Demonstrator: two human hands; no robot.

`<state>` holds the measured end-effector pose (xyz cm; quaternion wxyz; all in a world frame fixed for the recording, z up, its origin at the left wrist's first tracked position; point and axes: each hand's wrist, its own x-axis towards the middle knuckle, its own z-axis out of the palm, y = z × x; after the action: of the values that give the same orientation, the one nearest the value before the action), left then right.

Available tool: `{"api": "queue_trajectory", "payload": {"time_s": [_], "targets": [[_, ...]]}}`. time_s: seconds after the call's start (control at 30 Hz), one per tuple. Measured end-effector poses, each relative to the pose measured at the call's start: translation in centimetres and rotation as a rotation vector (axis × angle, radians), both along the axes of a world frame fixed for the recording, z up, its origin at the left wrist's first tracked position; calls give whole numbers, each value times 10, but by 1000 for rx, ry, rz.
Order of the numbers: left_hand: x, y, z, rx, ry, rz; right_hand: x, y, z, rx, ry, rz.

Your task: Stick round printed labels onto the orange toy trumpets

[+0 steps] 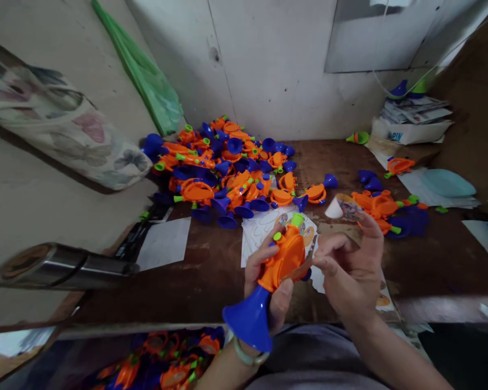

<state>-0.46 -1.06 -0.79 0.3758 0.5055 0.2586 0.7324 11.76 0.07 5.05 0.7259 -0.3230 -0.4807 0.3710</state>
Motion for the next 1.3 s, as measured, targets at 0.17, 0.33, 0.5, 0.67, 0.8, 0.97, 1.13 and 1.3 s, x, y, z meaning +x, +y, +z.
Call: {"api": "queue_trajectory", "payload": {"time_s": [0.17, 0.33, 0.5, 0.67, 0.8, 0.97, 1.13, 1.3], "targets": [[-1, -6, 6, 129, 180, 11, -1, 7, 5, -131, 22, 31], [-3, -8, 7, 142, 218, 38, -1, 7, 9, -158, 52, 67], [-2, -8, 3, 128, 235, 96, 2, 9, 10, -203, 36, 85], [-2, -12, 1, 57, 209, 106, -1, 8, 1, -164, -64, 58], [0, -10, -1, 0, 130, 83, 3, 21, -16, -54, -212, -149], [5, -6, 1, -182, -137, -44, 14, 32, -29, -127, -161, -65], [17, -3, -9, -320, -224, -122, 3, 18, -24, -311, -30, 421], [28, -14, -30, -437, -228, -154, 10, 27, -24, -105, -80, -130]]}}
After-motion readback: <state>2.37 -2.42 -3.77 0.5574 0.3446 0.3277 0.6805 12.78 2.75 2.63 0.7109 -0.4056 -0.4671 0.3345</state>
